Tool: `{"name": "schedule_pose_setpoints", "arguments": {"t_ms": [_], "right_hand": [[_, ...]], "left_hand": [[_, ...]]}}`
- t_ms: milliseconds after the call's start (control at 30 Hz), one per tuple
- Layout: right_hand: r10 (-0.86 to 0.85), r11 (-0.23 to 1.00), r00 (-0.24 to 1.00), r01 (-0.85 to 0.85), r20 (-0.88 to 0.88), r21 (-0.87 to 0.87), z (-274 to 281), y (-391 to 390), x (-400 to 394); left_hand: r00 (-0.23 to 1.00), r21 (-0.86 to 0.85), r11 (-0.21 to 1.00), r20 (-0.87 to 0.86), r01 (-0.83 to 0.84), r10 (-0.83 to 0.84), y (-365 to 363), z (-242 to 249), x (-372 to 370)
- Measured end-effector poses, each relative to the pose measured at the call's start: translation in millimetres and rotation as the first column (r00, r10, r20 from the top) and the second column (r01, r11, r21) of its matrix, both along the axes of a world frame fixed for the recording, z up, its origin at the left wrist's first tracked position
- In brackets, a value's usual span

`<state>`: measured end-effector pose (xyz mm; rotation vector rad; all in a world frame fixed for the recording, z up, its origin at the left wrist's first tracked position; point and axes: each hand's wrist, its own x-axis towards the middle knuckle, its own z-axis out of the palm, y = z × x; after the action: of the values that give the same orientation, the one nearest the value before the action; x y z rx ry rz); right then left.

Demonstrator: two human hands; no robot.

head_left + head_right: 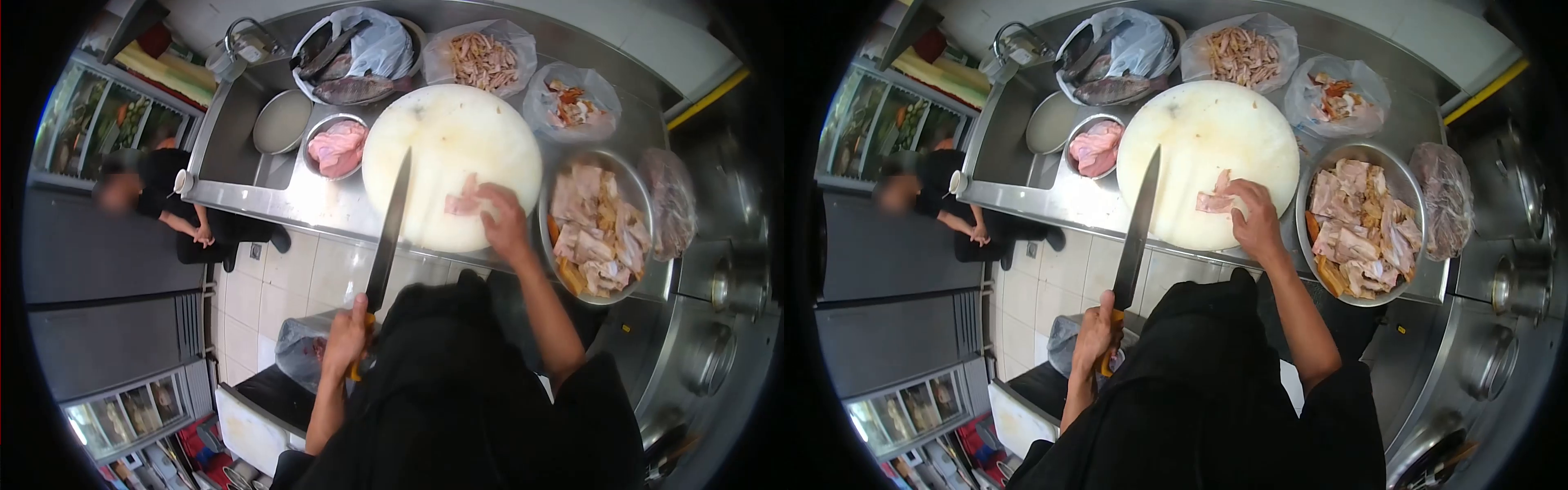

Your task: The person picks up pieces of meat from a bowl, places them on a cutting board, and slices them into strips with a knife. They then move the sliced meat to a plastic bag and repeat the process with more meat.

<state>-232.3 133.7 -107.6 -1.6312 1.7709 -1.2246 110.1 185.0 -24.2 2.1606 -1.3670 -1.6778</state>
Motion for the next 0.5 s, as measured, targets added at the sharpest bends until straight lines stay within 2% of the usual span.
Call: {"name": "schedule_pose_setpoints", "arguments": {"t_ms": [67,167,267,367,467,500], "right_hand": [[-0.035,0.998,0.999,0.036,-0.029,0.048,5,-1,-2],[0.119,0.985,0.978,-0.137,-0.170,-0.102,-6,-22,-6],[0.293,0.947,0.904,-0.319,-0.312,-0.033,-32,-44,-20],[0.383,0.922,0.871,-0.343,-0.307,0.177,-2,-43,-21],[0.399,0.897,0.851,-0.285,-0.342,0.337,11,-42,-19],[0.353,0.922,0.874,-0.264,-0.334,0.284,11,-41,-16]], "left_hand": [[0.985,-0.029,0.994,0.134,0.109,-0.104,5,-5,3],[0.957,-0.275,0.929,0.218,0.247,-0.190,15,-6,2],[0.946,-0.234,0.935,0.253,0.265,-0.205,12,6,-4],[0.957,-0.142,0.968,0.237,0.205,-0.168,11,9,-6],[0.953,-0.195,0.957,0.254,0.215,-0.163,14,-1,-6],[0.962,-0.187,0.964,0.231,0.189,-0.144,16,-1,-8]]}}
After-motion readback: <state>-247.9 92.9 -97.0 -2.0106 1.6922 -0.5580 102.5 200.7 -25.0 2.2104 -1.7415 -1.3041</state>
